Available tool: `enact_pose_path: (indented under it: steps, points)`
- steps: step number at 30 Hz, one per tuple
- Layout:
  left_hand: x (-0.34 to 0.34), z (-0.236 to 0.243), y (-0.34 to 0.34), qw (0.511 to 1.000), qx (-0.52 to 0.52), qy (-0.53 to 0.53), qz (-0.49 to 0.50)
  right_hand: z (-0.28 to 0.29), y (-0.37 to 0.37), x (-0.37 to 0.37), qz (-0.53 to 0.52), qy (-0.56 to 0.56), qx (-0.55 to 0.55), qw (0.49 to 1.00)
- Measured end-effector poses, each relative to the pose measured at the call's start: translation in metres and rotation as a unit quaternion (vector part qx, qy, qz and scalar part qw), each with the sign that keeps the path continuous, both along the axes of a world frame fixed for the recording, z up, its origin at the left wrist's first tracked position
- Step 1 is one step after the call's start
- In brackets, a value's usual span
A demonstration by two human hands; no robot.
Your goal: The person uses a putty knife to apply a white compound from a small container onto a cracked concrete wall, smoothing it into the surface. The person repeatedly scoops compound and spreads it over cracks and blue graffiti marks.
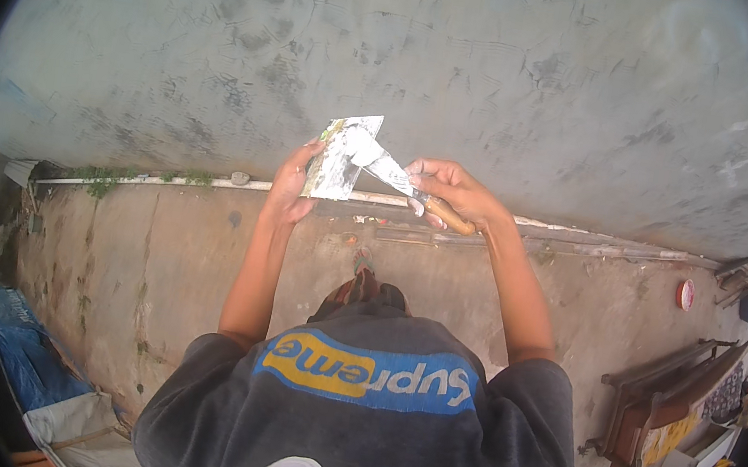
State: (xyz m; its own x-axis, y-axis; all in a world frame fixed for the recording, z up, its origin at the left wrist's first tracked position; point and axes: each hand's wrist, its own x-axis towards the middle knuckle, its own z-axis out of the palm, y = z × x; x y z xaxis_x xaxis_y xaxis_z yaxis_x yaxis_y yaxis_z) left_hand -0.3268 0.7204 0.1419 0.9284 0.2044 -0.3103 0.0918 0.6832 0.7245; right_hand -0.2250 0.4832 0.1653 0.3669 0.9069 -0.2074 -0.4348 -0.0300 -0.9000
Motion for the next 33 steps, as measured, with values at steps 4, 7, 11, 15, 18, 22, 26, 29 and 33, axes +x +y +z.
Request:
enact_pose_path:
  steps: [4,7,11,15,18,22,26,29,33]
  points:
    - [-0.020,0.000,-0.003,0.999,0.028,0.008,-0.019,-0.010,-0.043,-0.011,-0.030,-0.011,-0.058,0.998]
    - [-0.027,0.010,0.000,0.989,0.137,0.016,-0.058,0.021,-0.053,-0.015,-0.088,-0.250,-0.159,0.951]
    - [-0.036,0.048,-0.006,0.926,0.338,0.127,-0.110,0.062,-0.051,-0.024,-0.047,-0.639,-0.255,0.725]
    - [-0.025,0.039,0.005,0.856,0.462,0.165,-0.160,0.067,-0.030,-0.029,0.010,-0.770,-0.229,0.596]
    - [-0.020,0.032,0.002,0.861,0.447,0.175,-0.168,0.065,-0.020,-0.031,0.025,-0.792,-0.243,0.560]
    - [-0.020,0.035,-0.002,0.860,0.438,0.186,-0.183,0.059,-0.010,-0.029,0.046,-0.803,-0.240,0.543]
    - [-0.018,0.027,-0.003,0.859,0.430,0.190,-0.203,0.045,-0.008,-0.031,0.052,-0.827,-0.205,0.520]
    - [-0.015,0.020,-0.006,0.855,0.438,0.197,-0.196,0.035,-0.003,-0.032,0.101,-0.830,-0.223,0.501]
    - [-0.006,-0.003,0.005,0.866,0.341,0.214,-0.296,0.034,0.008,-0.039,0.195,-0.783,-0.251,0.535]
